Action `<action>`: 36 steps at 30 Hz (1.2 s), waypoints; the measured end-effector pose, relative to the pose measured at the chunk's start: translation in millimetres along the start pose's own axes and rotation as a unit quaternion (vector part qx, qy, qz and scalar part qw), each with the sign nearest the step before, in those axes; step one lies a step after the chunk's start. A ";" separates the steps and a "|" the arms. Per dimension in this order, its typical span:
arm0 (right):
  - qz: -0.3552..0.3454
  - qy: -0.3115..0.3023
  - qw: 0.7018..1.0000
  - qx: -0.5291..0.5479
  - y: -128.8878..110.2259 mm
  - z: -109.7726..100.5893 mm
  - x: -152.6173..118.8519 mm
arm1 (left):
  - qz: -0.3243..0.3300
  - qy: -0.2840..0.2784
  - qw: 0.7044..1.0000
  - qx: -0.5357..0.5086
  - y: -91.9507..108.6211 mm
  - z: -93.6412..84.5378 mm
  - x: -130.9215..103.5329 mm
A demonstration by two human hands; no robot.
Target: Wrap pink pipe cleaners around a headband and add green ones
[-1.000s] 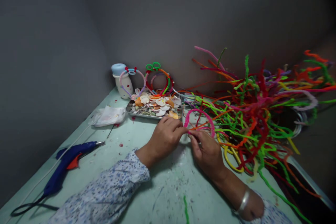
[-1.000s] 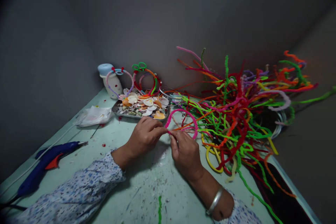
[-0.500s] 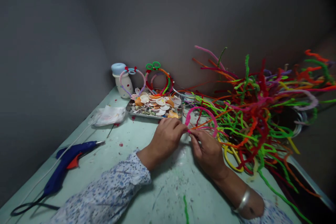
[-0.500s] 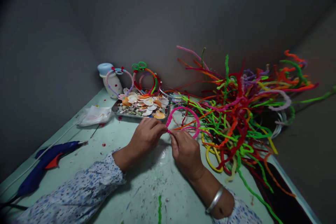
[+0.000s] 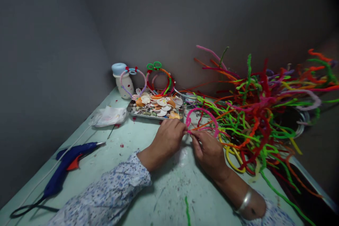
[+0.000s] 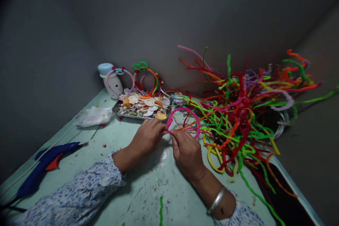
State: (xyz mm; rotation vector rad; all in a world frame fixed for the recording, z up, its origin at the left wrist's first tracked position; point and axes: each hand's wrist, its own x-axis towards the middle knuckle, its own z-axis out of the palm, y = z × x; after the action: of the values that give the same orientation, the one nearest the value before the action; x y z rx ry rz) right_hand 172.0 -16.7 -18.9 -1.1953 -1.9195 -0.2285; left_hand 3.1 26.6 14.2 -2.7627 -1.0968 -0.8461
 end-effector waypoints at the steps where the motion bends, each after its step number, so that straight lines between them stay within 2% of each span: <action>1: -0.001 0.001 1.000 -0.001 0.2 -0.3 0.0 | 0.002 0.002 1.000 -0.002 -0.3 -0.8 0.4; 6: -0.003 0.003 1.000 0.001 0.1 -1.5 0.8 | 0.016 0.016 1.000 0.001 -1.6 -3.0 1.1; 14: -0.008 0.001 1.000 0.004 -1.7 -1.9 1.6 | 0.012 -0.031 0.999 -0.020 -1.4 -10.4 4.4; 20: -0.008 0.017 1.000 0.015 -1.5 -1.5 1.3 | 0.040 0.002 0.997 -0.071 -7.1 -13.0 6.7; 24: -0.016 0.018 1.000 0.010 -1.2 -2.3 1.8 | 0.036 -0.013 0.997 -0.067 -8.5 -12.9 7.5; 31: -0.027 0.007 1.000 0.015 -1.9 -1.8 2.0 | -0.020 -0.073 0.994 -0.085 -1.3 -22.5 9.1; 34: -0.028 0.005 1.000 0.010 -2.0 -1.5 1.9 | -0.076 -0.089 0.982 -0.152 -0.3 -24.5 10.4; 36: -0.026 0.006 1.000 0.006 -2.0 -1.5 1.9 | -0.128 -0.105 0.961 -0.222 -1.5 -24.1 11.6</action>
State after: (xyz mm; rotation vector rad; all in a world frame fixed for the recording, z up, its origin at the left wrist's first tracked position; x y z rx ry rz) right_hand 170.8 -17.3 -16.1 -1.1343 -1.9411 -0.2517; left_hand -2.3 29.1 40.4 -3.1829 -1.4907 -0.9410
